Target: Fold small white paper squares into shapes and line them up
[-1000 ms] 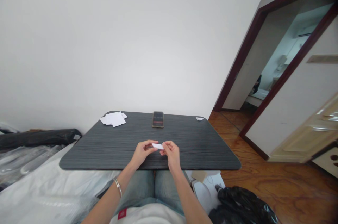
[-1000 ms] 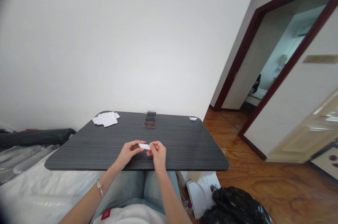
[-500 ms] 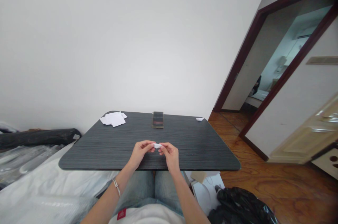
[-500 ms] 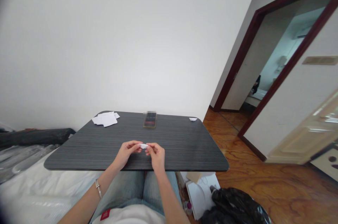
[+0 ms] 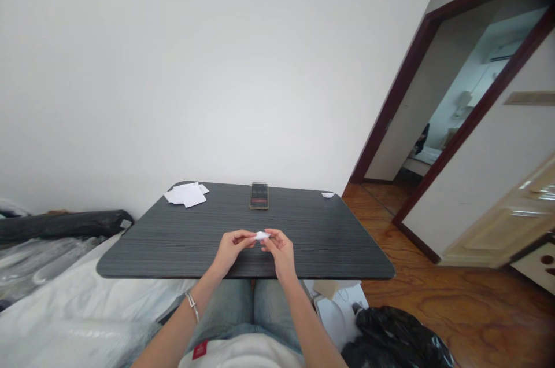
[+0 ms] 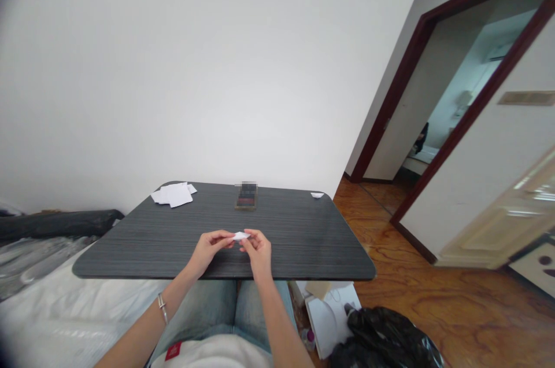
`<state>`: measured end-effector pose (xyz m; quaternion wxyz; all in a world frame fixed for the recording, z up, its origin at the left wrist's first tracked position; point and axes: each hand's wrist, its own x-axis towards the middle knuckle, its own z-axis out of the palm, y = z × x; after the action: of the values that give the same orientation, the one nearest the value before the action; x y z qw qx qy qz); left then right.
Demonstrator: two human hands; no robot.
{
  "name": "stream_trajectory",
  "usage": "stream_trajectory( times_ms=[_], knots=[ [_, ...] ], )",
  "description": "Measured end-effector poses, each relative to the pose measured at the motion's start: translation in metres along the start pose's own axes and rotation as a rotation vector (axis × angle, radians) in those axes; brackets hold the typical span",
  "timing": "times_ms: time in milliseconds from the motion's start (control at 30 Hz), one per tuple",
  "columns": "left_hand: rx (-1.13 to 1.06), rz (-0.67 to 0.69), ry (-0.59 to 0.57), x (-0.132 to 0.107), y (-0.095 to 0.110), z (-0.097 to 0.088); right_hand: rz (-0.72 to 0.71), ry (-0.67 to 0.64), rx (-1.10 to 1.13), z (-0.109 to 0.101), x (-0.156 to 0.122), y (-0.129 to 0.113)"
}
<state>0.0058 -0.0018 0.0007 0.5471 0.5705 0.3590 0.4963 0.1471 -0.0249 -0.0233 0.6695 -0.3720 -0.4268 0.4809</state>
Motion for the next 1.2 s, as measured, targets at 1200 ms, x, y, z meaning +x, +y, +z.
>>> stream_trajectory(
  times_ms=[1200],
  knots=[
    [0.227,0.083,-0.088,0.003,-0.013,0.004,-0.083,0.046,-0.114,0.005,0.001,0.000]
  ],
)
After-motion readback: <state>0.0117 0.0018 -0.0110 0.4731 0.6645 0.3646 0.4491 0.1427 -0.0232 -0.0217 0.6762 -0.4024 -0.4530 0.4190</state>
